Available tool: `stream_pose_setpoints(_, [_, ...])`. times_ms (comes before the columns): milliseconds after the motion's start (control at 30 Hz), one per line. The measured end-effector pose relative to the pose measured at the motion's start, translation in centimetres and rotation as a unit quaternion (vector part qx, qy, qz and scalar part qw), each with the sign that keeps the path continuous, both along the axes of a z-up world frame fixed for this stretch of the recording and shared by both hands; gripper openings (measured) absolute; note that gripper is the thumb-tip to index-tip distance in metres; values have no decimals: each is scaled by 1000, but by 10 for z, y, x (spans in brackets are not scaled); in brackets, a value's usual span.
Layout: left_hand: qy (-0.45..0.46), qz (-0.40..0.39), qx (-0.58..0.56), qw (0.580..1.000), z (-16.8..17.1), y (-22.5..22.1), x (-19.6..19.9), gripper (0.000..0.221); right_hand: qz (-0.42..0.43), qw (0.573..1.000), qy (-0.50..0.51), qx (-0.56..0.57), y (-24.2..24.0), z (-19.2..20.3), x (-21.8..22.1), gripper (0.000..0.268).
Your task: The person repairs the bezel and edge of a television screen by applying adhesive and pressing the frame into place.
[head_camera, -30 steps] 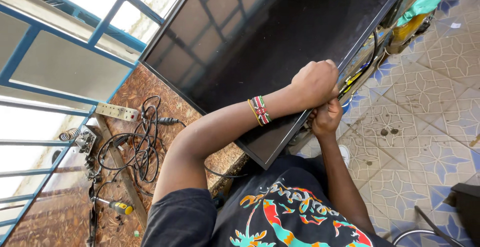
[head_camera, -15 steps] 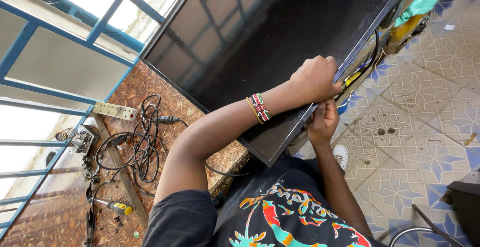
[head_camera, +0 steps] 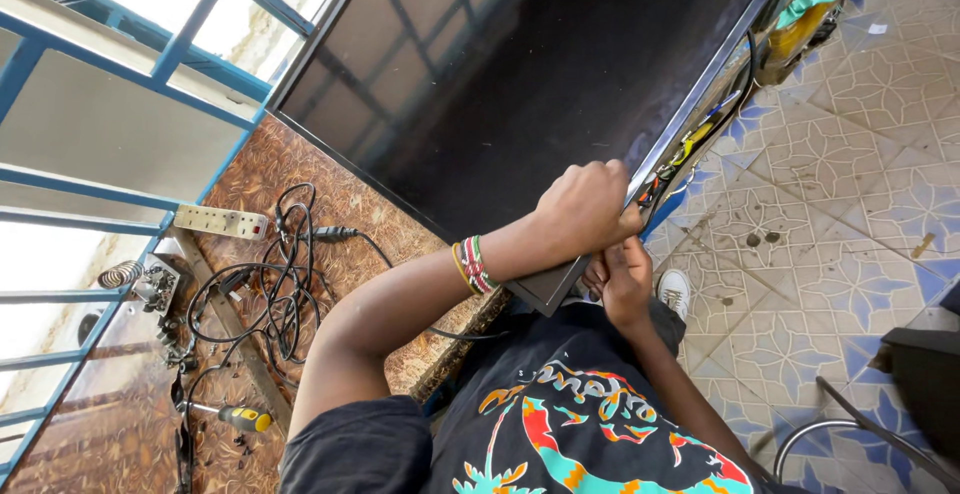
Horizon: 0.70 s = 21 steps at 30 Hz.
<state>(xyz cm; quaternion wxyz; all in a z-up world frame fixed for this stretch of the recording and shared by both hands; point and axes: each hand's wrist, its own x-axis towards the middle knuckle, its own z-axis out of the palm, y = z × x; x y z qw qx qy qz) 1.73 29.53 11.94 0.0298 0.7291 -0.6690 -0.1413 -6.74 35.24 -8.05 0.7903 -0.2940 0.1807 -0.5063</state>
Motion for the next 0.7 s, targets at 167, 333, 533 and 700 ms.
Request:
stream_pose_setpoints(167, [125, 30, 16, 992, 17, -4, 12, 41, -1, 1000, 7, -30, -2, 17, -6, 27])
stream_pose_setpoints(333, [145, 45, 29, 988, 32, 8, 18, 39, -75, 992, 99, 1, -4, 57, -18, 27])
stream_pose_setpoints(533, [188, 27, 57, 980, 61, 40, 24, 43, -172, 876, 446, -63, -90, 136, -38, 42])
stream_pose_setpoints(700, [91, -57, -16, 994, 22, 59, 10, 57, -48, 859, 503, -86, -222, 109, -61, 49])
